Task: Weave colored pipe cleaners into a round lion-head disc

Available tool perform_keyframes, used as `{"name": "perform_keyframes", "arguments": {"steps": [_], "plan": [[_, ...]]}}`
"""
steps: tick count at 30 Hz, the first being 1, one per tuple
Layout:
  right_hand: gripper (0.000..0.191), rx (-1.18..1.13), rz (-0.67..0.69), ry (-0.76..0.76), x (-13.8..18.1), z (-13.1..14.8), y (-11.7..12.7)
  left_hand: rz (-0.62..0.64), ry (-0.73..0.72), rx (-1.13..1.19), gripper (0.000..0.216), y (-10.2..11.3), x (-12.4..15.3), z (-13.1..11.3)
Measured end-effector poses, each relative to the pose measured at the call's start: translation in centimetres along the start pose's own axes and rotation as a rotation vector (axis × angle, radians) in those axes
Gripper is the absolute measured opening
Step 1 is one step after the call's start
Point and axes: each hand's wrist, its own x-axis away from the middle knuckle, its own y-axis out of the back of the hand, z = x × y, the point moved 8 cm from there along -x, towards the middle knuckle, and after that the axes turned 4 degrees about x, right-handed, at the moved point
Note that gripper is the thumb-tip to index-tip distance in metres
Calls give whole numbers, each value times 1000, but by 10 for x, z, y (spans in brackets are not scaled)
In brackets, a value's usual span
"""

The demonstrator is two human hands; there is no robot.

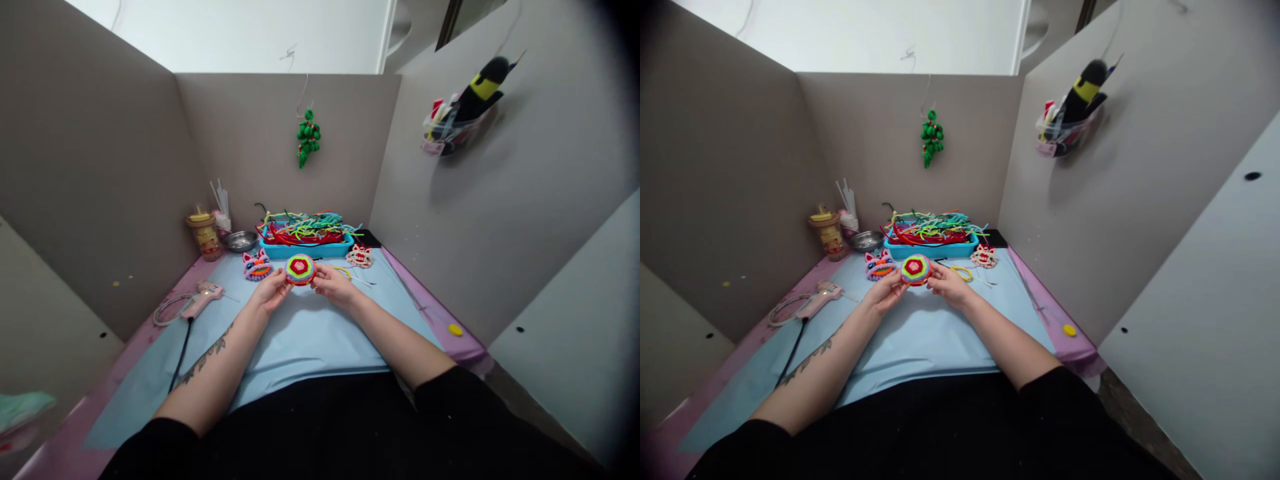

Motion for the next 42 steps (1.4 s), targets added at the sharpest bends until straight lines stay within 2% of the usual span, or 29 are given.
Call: {"name": "perform_keyframes", "arguments": {"steps": [9, 12, 14, 16, 18, 20, 22, 24, 28, 30, 32, 36, 39, 42], "plan": [[57, -137, -90, -8, -2, 0, 3, 107, 45, -148, 7, -8, 4, 12], [56, -157, -130, 6, 0, 6, 7, 122, 32, -258, 19, -8, 5, 14], [57, -153, -160, 18, 0, 8, 12, 74, -68, -366, 31, -6, 6, 7], [58, -122, -185, 29, 0, 7, 16, 39, -269, -546, 47, -10, 12, -9], [61, -59, -192, 31, -1, 3, 17, 96, -485, -753, 67, -24, 22, -22], [64, 18, -175, 27, -1, -2, 15, 225, -581, -900, 80, -40, 31, -21], [67, 64, -135, 19, -1, -6, 9, 322, -569, -952, 83, -48, 36, -15], [66, 60, -107, 21, -1, -7, 4, 352, -536, -941, 83, -49, 37, -12], [54, -3, -168, 58, 1, -1, 7, 286, -525, -877, 78, -42, 32, -15], [48, 39, -187, 80, 1, 2, 10, 246, -512, -875, 73, -37, 28, -16], [43, 143, -156, 98, 1, 4, 8, 214, -489, -878, 67, -32, 23, -16], [39, 362, -11, 157, 2, 3, -8, 144, -444, -817, 59, -22, 16, -15], [29, 506, 3, 207, 3, 3, -16, 135, -428, -802, 57, -19, 14, -12], [21, 455, 8, 205, 4, 4, -17, 147, -510, -879, 58, -25, 18, -17]]}}
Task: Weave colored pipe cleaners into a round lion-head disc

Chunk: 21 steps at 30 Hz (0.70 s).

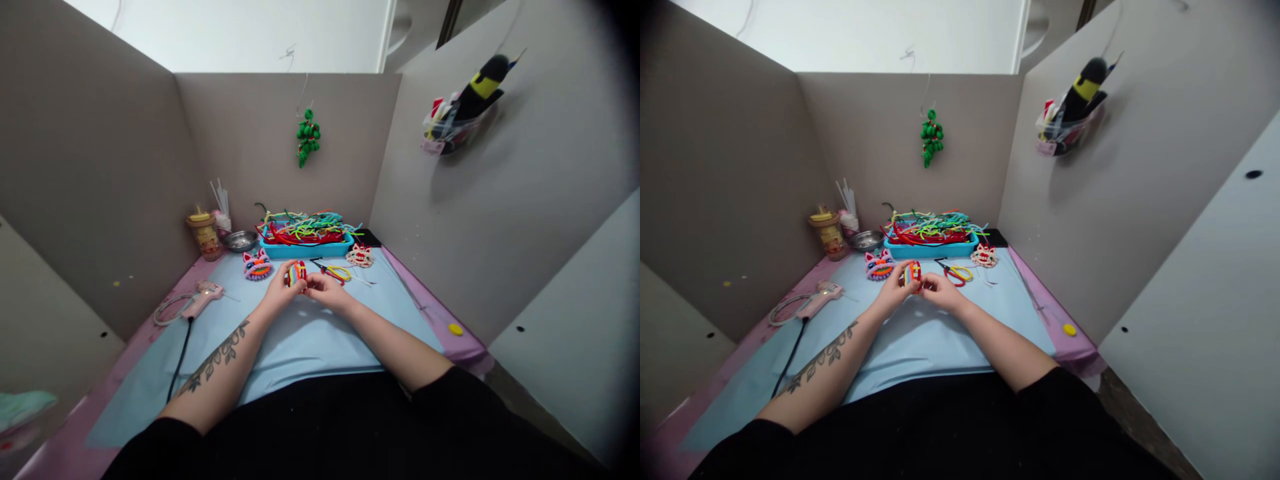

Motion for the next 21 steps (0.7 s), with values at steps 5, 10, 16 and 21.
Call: {"name": "perform_keyframes", "arguments": {"steps": [5, 10, 16, 21], "plan": [[22, -196, -86, -93, -1, -4, 13, 67, -241, -254, 63, -7, 5, -22], [25, -230, -117, -167, -2, -13, 14, 174, -361, -446, 63, -19, 11, -22], [22, -153, -155, -142, -1, -12, 16, 136, -420, -538, 48, -19, 13, -24], [23, -34, -145, -51, 0, 0, 16, 138, -411, -545, 43, -19, 15, -25]]}}
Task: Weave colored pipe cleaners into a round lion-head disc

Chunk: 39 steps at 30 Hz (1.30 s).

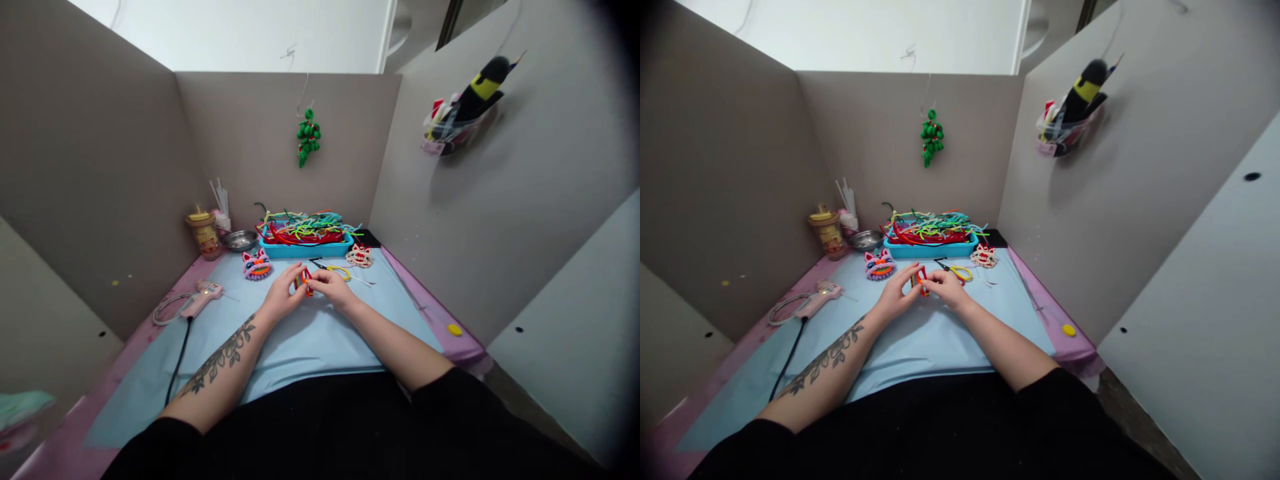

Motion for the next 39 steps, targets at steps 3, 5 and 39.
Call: {"name": "perform_keyframes", "arguments": {"steps": [3, 5, 39], "plan": [[20, 112, -3, 63, 0, 5, -1, -1, 19, 14, 41, -1, 0, 3], [18, 177, -10, 105, 0, 7, -2, 2, 32, 26, 42, -3, 0, 5], [20, -44, -79, -5, 2, -1, 0, 29, 258, 390, 50, -4, -2, 26]]}}
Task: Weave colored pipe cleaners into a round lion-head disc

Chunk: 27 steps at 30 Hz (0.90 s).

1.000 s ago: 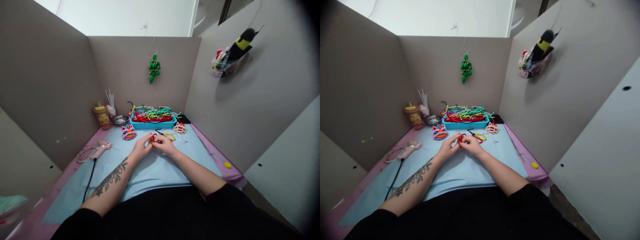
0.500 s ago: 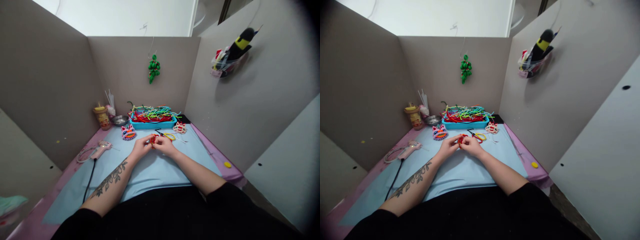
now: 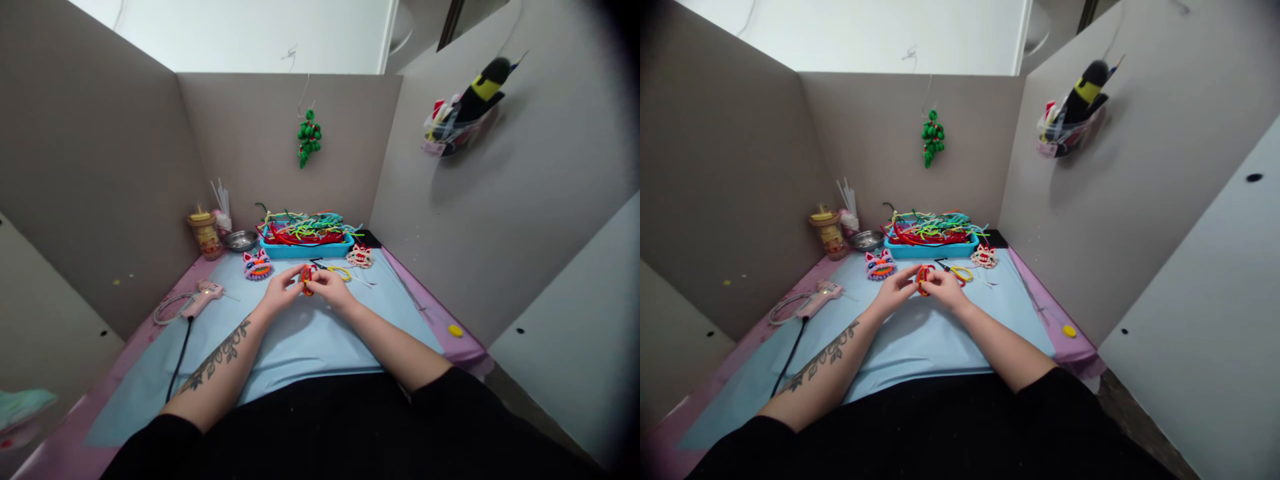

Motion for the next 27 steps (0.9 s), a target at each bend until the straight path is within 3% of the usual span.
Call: {"name": "perform_keyframes", "arguments": {"steps": [3, 6, 9, 15, 21, 27], "plan": [[26, -263, -50, -135, -2, -9, 6, 48, -32, -87, 70, 1, 1, -10], [30, -434, 0, -232, -1, -14, 3, 135, -147, -192, 85, -7, 3, -20], [29, -508, 54, -273, 0, -16, -2, 169, -227, -213, 87, -13, 4, -23], [33, -532, 120, -293, 4, -11, -9, 121, -104, -101, 82, -9, 3, -10], [31, -458, 159, -220, 5, -3, -13, 14, -4, -98, 76, 1, -1, 0], [33, -424, 81, -256, 3, -9, -8, 37, 79, 19, 64, -1, -3, 8]]}}
